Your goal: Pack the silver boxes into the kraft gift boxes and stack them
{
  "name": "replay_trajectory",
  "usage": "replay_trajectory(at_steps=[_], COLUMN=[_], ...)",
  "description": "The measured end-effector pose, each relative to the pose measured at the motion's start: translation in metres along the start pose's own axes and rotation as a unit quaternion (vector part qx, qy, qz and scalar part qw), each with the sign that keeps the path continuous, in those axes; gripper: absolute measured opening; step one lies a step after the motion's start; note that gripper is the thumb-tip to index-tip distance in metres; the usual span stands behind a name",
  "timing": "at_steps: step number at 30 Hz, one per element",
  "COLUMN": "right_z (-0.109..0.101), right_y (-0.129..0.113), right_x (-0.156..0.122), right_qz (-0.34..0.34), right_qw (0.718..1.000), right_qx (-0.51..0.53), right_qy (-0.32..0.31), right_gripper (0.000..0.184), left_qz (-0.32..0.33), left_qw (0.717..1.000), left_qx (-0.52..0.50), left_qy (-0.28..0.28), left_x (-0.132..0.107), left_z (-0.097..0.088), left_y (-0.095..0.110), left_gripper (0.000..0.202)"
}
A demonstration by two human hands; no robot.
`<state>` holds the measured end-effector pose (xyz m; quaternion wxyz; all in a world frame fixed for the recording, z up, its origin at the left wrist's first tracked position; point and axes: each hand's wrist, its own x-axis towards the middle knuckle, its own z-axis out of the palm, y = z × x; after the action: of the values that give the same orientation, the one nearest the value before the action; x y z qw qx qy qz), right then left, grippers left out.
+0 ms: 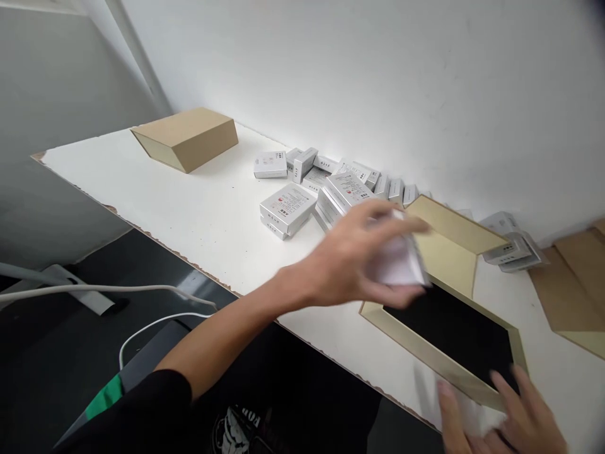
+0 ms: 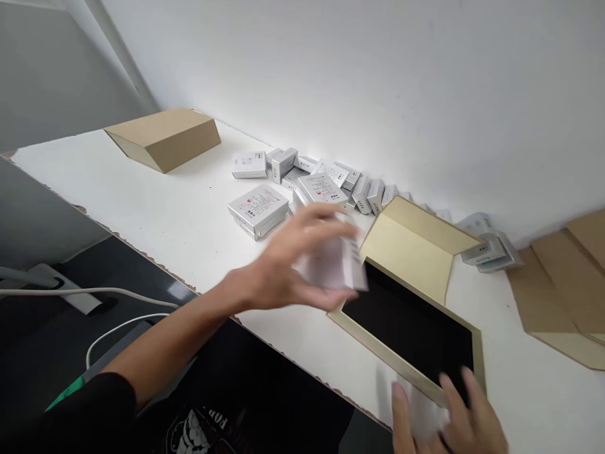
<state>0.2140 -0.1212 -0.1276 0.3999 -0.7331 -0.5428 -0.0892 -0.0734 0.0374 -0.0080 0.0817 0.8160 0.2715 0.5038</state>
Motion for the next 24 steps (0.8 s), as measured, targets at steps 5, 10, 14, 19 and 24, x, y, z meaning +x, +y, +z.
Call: replay_trajectory(at_steps=[5,10,14,19,24], right_z=[0.018,0.018,0.017,0.016,0.016], right_y=[0.011,0.013,0.010,0.007,0.010], right_x=[0.001,0.002,0.002,0.003,0.003], right_qz=[-0.206,-0.240,-0.236,-0.239,-0.252], right_qw=[0.969,0.960,0.963,0.963,0.958], right_qx=[-0.117,-0.111,-0.103,-0.095,-0.084], right_qy=[0.067,0.088,0.085,0.085,0.113], right_gripper=[0.058,0.062,0.059,0.061,0.048], left_qz=[0.172,0.117,-0.040,0.049,-0.271], left_qw=[0.937,0.832,0.750,0.931,0.929], left_qx=[0.004,-0.039,-0.060,0.005,0.238], left_qy=[-0.305,-0.541,-0.657,-0.362,0.085], left_x=[0.048,0.060,0.055,0.027,-0.009], left_z=[0.078,0.114,0.111,0.087,0.015], left_y=[0.031,0.027,0.023,0.023,-0.016], left_gripper=[0.039,0.041,0.056,0.049,0.022])
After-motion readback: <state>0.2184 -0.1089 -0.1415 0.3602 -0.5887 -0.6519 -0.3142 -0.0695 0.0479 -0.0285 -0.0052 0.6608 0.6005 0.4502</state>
